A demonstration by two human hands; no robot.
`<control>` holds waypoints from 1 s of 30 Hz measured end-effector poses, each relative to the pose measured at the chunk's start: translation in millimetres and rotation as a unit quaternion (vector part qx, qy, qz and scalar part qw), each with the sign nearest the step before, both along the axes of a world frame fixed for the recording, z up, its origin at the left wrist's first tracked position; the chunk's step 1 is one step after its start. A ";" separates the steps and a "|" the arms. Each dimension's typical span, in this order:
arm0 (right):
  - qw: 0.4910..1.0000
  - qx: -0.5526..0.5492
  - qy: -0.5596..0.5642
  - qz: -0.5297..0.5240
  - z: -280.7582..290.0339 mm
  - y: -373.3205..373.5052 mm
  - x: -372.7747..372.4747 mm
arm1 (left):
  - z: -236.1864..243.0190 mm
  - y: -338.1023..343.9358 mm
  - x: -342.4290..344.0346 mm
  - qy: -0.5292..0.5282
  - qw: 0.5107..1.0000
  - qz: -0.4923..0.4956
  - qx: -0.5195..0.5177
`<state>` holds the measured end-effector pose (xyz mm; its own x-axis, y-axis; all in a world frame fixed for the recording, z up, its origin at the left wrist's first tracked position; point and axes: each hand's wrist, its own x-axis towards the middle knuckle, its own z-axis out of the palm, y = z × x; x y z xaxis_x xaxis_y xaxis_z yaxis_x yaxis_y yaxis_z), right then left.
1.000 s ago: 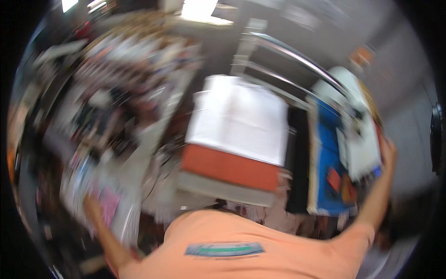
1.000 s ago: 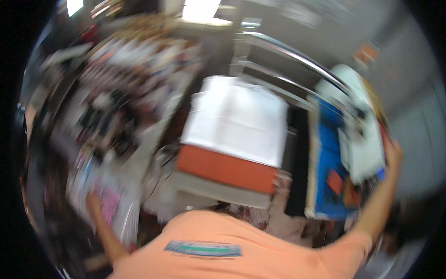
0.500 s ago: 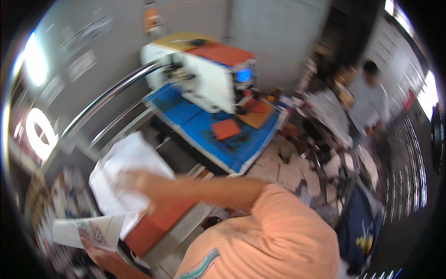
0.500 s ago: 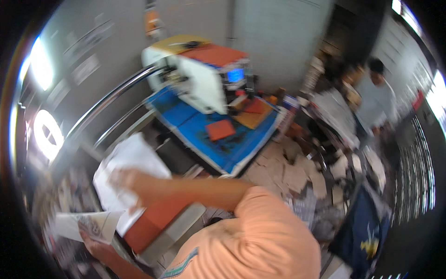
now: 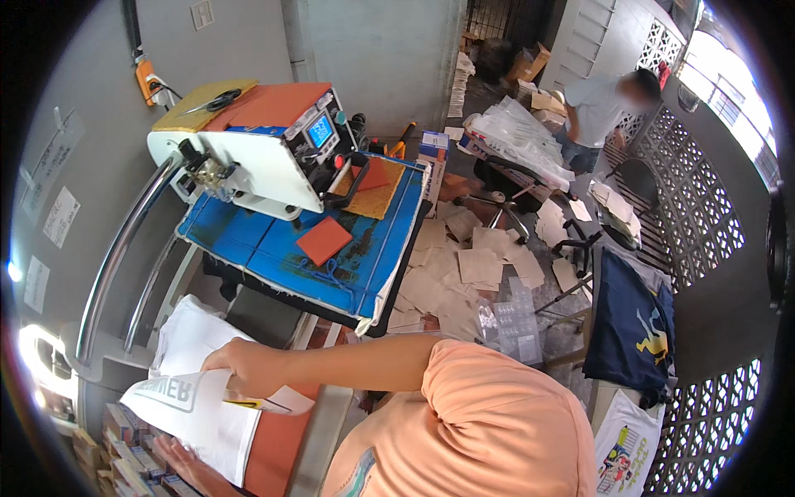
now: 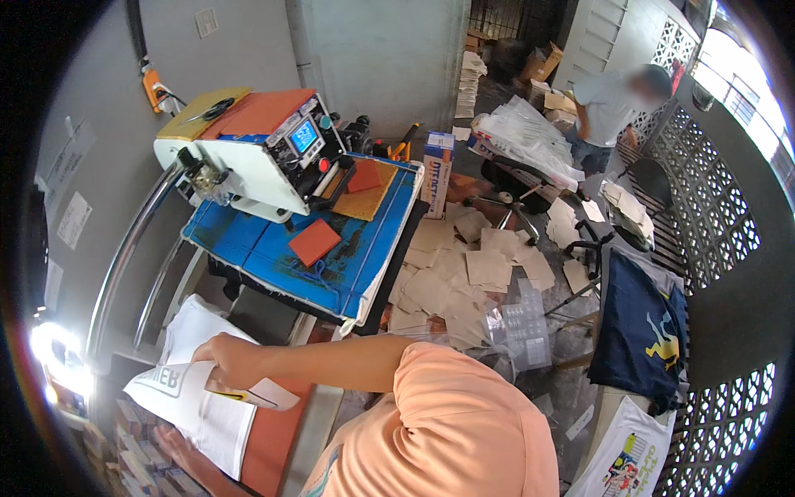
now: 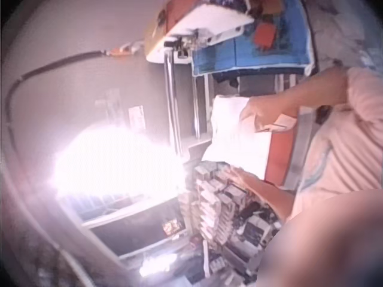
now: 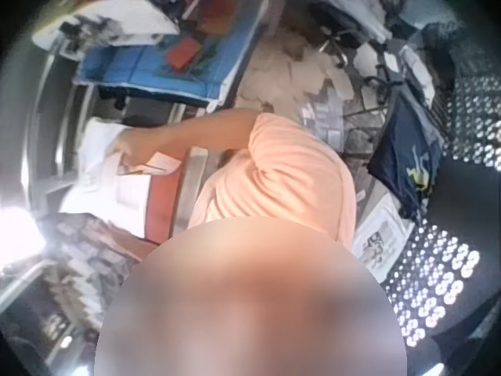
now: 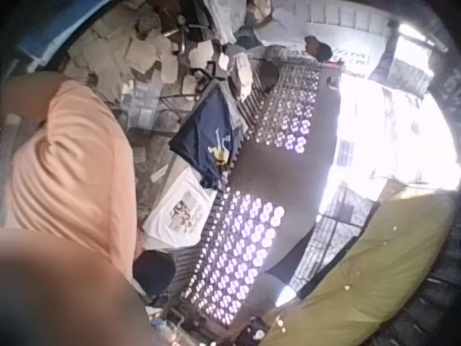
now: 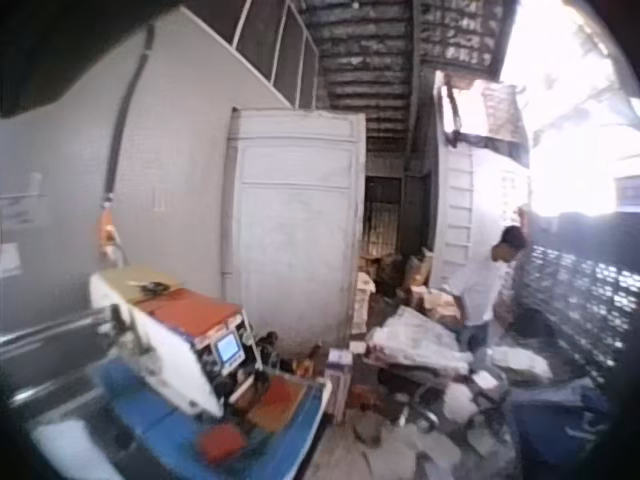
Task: The person places t-shirts on a heat press, aligns transfer sheets, and operates the machine to apply designs. They handle multiple shirts and transfer materials, then remove and stack the finished items.
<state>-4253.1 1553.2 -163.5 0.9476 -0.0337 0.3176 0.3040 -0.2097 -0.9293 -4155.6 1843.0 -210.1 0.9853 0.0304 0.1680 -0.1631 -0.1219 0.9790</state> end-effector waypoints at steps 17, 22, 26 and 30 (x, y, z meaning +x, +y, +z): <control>0.938 0.251 0.235 0.046 -14.9 58.6 42.3 | -79.1 63.6 25.7 0.245 0.889 -0.260 -0.286; 0.944 0.227 0.237 -0.034 -23.8 43.1 72.5 | -80.3 77.2 24.4 0.188 0.945 -0.162 -0.212; 0.948 0.162 0.270 -0.051 -24.3 38.4 97.4 | -80.2 85.0 41.5 0.165 0.975 -0.051 -0.142; 0.953 0.159 0.255 -0.040 -53.1 38.6 124.5 | -82.6 84.1 64.6 0.112 0.992 0.006 -0.053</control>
<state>-4128.6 1591.8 -216.6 0.9665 -0.1300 -0.2214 -0.2088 0.1036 -0.9725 -4091.1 1927.1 -292.7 0.9970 0.0477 -0.0606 0.0615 -0.0176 0.9980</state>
